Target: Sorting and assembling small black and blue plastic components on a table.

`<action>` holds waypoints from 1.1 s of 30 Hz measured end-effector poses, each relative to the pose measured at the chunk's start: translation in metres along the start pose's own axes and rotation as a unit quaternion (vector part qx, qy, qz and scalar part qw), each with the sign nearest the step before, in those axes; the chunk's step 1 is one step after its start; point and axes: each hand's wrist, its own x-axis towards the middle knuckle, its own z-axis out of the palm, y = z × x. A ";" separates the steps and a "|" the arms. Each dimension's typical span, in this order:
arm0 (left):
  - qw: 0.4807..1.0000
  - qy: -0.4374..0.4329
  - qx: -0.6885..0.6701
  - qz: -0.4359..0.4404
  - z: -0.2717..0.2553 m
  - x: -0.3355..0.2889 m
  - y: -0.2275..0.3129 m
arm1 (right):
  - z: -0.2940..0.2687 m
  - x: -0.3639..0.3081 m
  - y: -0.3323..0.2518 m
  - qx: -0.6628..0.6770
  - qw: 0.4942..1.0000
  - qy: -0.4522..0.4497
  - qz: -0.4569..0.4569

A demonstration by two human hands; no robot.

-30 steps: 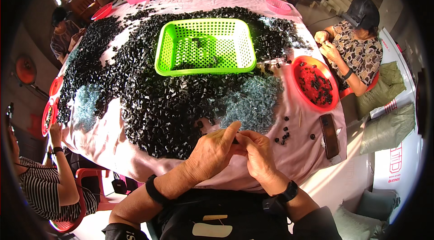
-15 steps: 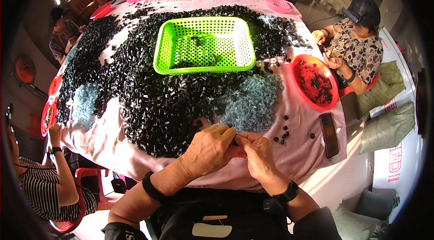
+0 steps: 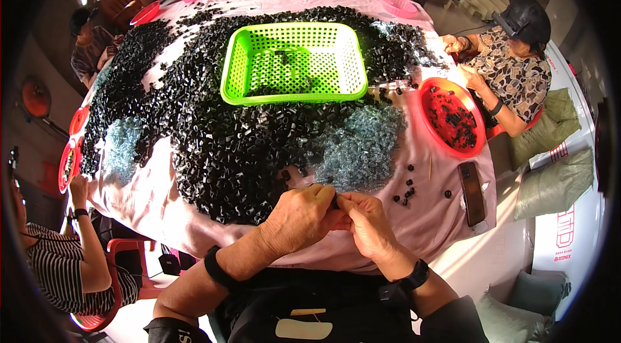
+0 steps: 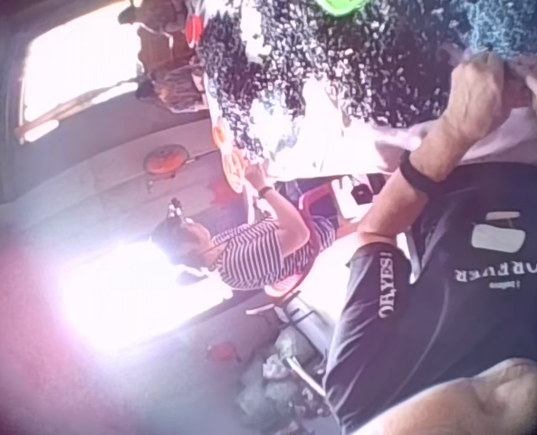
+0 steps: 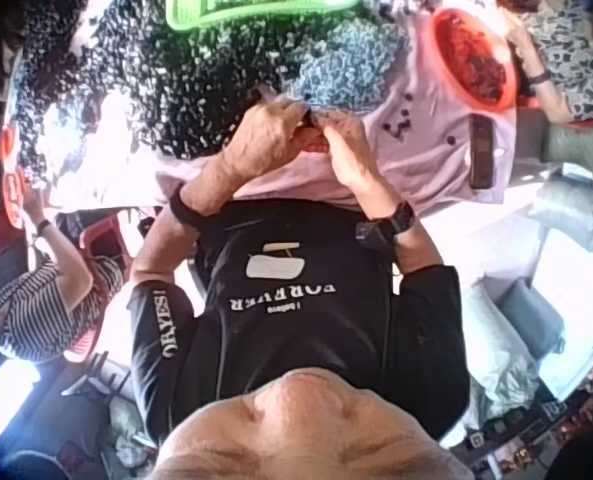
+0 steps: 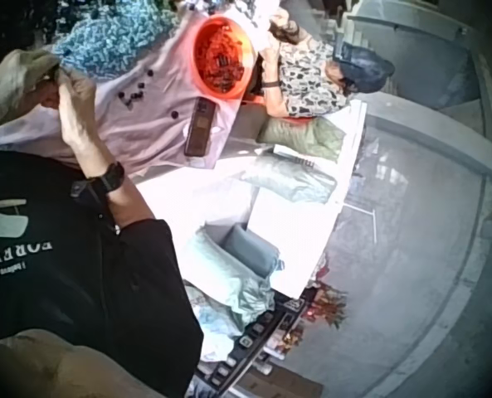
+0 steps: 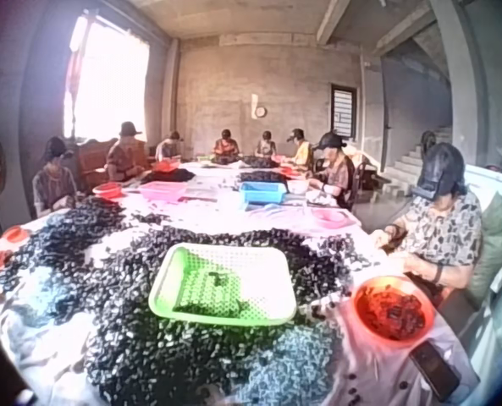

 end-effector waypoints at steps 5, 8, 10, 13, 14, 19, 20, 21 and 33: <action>1.000 -0.005 0.005 0.007 -0.002 0.000 -0.002 | 0.000 0.001 0.005 0.026 0.999 -0.004 -0.021; 1.000 -0.002 0.016 0.012 0.000 -0.002 -0.002 | 0.000 0.002 0.006 0.017 1.000 -0.009 -0.002; 1.000 0.003 0.017 0.015 0.001 -0.004 -0.002 | 0.000 0.002 0.007 0.024 1.000 -0.002 -0.003; 1.000 0.014 0.024 0.011 0.005 -0.006 -0.001 | 0.003 0.002 0.007 0.024 1.000 0.019 0.002; 0.999 0.011 0.031 0.010 0.007 -0.007 -0.001 | 0.002 0.003 0.008 0.024 1.000 0.019 0.002; 0.999 0.014 0.033 0.006 0.010 -0.006 0.002 | 0.002 0.005 0.011 0.020 0.998 0.054 0.013; 0.999 0.009 0.036 -0.001 0.009 -0.005 0.002 | 0.004 0.004 0.010 0.019 0.998 0.055 0.012; 0.999 0.005 0.040 -0.009 0.008 -0.006 0.002 | 0.007 0.003 0.007 0.020 0.999 0.050 0.007; 0.999 -0.018 0.050 0.004 0.005 -0.002 0.001 | 0.003 0.004 0.008 0.029 0.999 0.012 -0.016</action>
